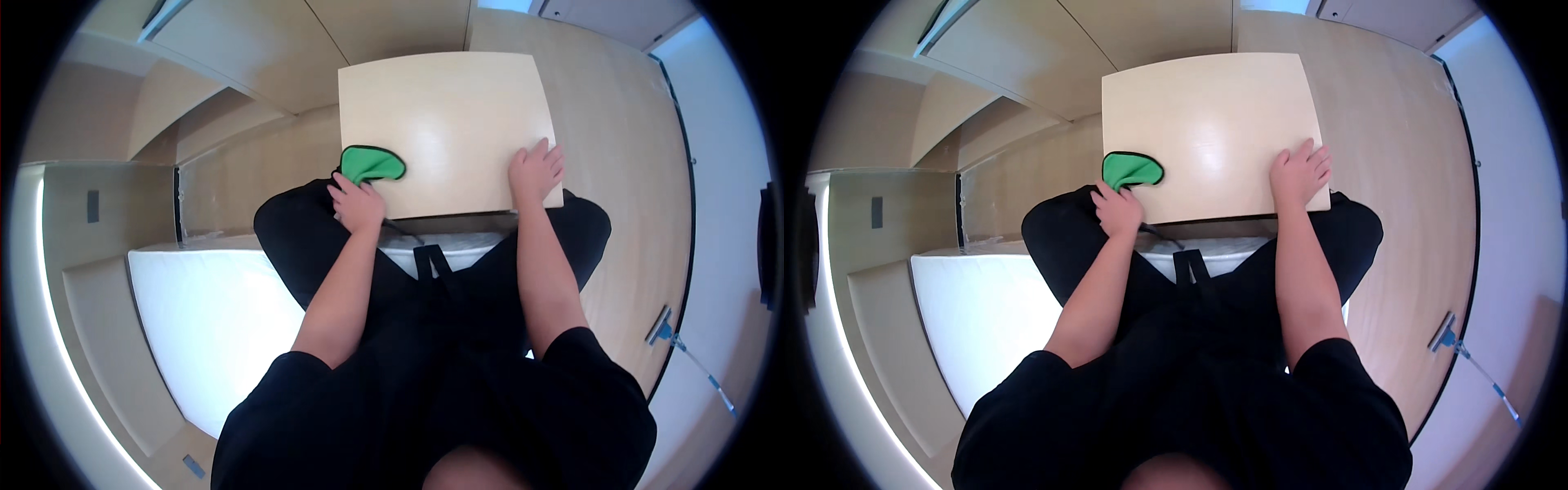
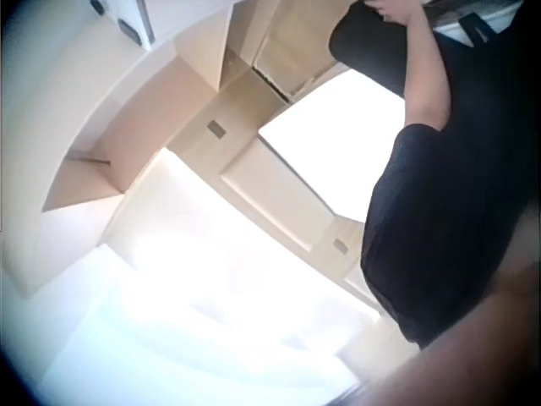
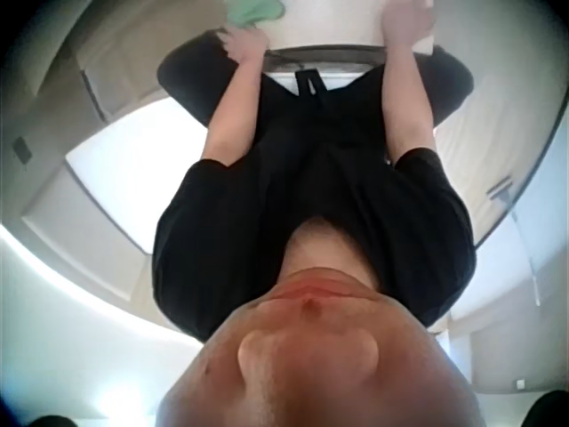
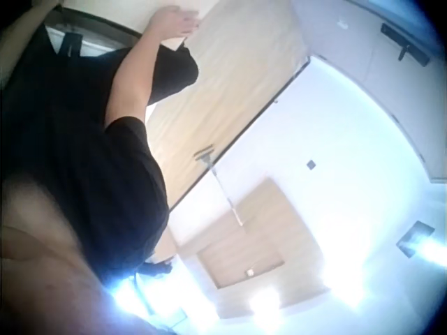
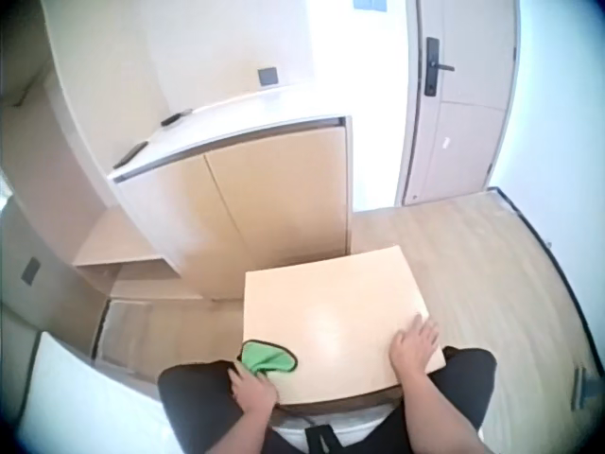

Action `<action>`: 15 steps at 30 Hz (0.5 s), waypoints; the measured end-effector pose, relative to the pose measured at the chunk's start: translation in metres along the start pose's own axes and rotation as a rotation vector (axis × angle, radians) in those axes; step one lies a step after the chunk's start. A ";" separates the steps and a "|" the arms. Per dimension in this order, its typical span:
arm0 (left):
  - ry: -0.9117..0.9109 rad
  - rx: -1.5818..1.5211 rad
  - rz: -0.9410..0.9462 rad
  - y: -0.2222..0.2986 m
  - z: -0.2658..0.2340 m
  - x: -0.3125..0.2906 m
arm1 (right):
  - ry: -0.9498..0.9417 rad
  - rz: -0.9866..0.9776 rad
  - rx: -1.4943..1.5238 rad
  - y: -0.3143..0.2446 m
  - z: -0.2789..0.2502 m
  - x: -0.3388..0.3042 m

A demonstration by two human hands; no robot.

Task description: The person wipes the surface of a small table using a green cloth. The person uses both hands to move the cloth across the entire tabletop multiple times.

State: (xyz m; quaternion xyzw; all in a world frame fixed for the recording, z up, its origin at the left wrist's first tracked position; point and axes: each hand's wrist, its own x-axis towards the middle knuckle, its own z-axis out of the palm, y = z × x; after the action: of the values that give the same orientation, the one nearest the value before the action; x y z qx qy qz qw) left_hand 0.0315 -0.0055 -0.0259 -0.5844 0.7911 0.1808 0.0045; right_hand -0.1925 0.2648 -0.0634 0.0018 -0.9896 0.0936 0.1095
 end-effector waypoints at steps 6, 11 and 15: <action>-0.209 -0.188 -0.137 -0.010 0.007 0.088 | 0.084 -0.038 0.000 -0.004 -0.003 -0.004; -0.169 -0.246 -0.105 0.010 0.016 0.091 | 0.097 -0.022 -0.053 -0.001 -0.002 -0.003; -0.087 -0.356 -0.229 -0.025 0.021 0.057 | 0.125 -0.019 -0.044 -0.003 -0.006 0.002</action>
State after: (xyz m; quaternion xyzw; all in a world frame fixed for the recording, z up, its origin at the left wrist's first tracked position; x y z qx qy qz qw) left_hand 0.0319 -0.0587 -0.0649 -0.6536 0.6742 0.3409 -0.0442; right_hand -0.1934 0.2628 -0.0567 0.0031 -0.9825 0.0708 0.1722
